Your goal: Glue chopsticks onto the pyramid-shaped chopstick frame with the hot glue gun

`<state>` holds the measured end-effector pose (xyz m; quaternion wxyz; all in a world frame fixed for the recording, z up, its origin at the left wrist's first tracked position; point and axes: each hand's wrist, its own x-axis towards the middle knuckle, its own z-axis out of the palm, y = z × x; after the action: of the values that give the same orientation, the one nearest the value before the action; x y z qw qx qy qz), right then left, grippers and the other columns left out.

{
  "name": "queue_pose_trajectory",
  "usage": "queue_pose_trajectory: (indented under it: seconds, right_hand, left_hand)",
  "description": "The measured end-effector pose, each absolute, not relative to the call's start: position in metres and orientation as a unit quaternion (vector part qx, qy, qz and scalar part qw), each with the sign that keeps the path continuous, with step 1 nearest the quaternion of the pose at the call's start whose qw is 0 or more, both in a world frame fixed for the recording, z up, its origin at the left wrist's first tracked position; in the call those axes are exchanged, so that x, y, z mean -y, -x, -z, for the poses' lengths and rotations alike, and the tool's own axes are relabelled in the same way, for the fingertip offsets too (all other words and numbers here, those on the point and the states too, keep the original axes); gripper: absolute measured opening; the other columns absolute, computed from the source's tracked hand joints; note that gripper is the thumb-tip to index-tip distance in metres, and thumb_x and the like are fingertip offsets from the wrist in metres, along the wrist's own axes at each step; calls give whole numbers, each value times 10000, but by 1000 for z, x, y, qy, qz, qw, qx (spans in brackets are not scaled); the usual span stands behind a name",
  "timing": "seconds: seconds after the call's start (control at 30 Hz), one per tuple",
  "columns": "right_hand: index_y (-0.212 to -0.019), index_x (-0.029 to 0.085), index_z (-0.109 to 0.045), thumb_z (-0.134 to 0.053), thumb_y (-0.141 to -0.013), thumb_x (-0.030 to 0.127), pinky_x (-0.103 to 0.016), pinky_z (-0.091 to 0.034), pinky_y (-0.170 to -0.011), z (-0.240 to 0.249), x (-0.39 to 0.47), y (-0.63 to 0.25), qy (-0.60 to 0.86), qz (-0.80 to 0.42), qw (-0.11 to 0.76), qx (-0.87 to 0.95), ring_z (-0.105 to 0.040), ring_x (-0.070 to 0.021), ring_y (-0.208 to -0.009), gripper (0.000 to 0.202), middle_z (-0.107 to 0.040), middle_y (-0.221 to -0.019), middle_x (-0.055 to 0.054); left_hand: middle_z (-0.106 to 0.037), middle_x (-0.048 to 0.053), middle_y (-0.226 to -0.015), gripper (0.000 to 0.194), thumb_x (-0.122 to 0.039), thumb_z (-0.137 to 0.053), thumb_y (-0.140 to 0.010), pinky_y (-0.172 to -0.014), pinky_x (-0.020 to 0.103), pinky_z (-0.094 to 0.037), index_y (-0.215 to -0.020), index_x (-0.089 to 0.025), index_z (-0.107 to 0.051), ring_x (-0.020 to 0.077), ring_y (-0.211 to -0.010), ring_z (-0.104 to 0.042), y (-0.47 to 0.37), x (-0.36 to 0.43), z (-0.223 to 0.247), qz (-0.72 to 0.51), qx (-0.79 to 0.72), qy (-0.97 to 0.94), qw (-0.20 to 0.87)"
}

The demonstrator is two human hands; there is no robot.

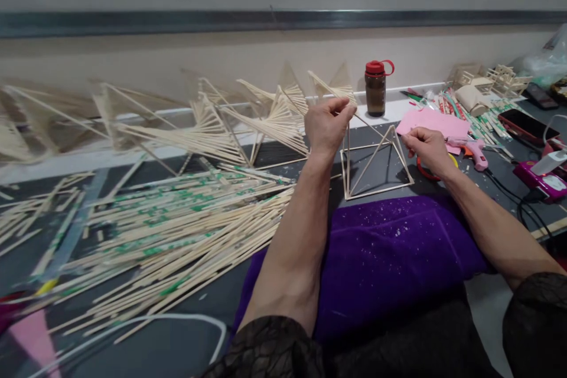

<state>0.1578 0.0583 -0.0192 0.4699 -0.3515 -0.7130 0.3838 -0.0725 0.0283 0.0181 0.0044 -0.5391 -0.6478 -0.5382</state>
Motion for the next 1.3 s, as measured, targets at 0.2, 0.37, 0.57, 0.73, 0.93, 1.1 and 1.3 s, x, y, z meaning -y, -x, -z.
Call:
queue_pose_trajectory:
  seconds: [0.2, 0.37, 0.57, 0.73, 0.93, 1.1, 1.3]
  right_hand:
    - [-625, 188, -584, -650, -766, 353, -259, -391, -523, 20, -59, -157, 361, -382, 471, 708, -526, -103, -484, 227, -548, -552, 43]
    - [-628, 189, -584, -652, -783, 342, -249, -393, -531, 19, -59, -158, 365, -372, 467, 714, -523, -91, -488, 229, -551, -541, 47]
    - [-613, 190, -573, -649, -783, 344, -252, -389, -533, 19, -59, -157, 362, -368, 467, 718, -514, -91, -484, 242, -541, -527, 46]
    - [-632, 194, -581, -648, -793, 350, -255, -410, -541, 17, -60, -158, 377, -365, 460, 716, -520, -98, -500, 235, -548, -552, 36]
    - [-630, 198, -566, -661, -789, 363, -243, -410, -509, 11, -72, -170, 383, -364, 495, 690, -503, -94, -491, 247, -551, -565, 26]
    - [-598, 184, -566, -649, -764, 321, -239, -372, -491, 11, -74, -174, 404, -361, 442, 714, -481, -93, -466, 231, -534, -519, 34]
    - [-727, 182, -725, -606, -748, 152, -277, -433, -650, 17, -80, -178, 405, -239, 247, 847, -614, -152, -659, 124, -699, -705, -8]
  left_hand:
    - [-768, 26, -857, 184, -272, -624, -792, -796, 332, -506, -830, -239, -801, 201, -818, -679, 66, -27, -22, 520, 665, 535, 27]
    - [-766, 34, -894, 185, -262, -618, -794, -839, 351, -507, -848, -238, -794, 208, -851, -677, 66, -26, -23, 520, 668, 532, 20]
    - [-762, 7, -855, 175, -252, -608, -784, -837, 346, -510, -809, -255, -782, 202, -848, -669, 64, -25, -24, 522, 668, 530, 11]
    - [-743, 7, -826, 152, -245, -624, -777, -864, 347, -506, -810, -233, -772, 203, -859, -662, 65, -26, -24, 534, 659, 529, 3]
    - [-743, 3, -840, 136, -247, -639, -771, -903, 353, -499, -821, -236, -765, 200, -869, -659, 66, -28, -23, 550, 649, 525, -4]
    - [-755, 13, -857, 163, -268, -619, -783, -891, 362, -508, -829, -229, -770, 207, -868, -667, 65, -27, -23, 541, 654, 528, -1]
    - [-755, 21, -876, 215, -279, -613, -789, -905, 346, -502, -910, -208, -776, 197, -896, -670, 67, -28, -20, 542, 653, 529, -3]
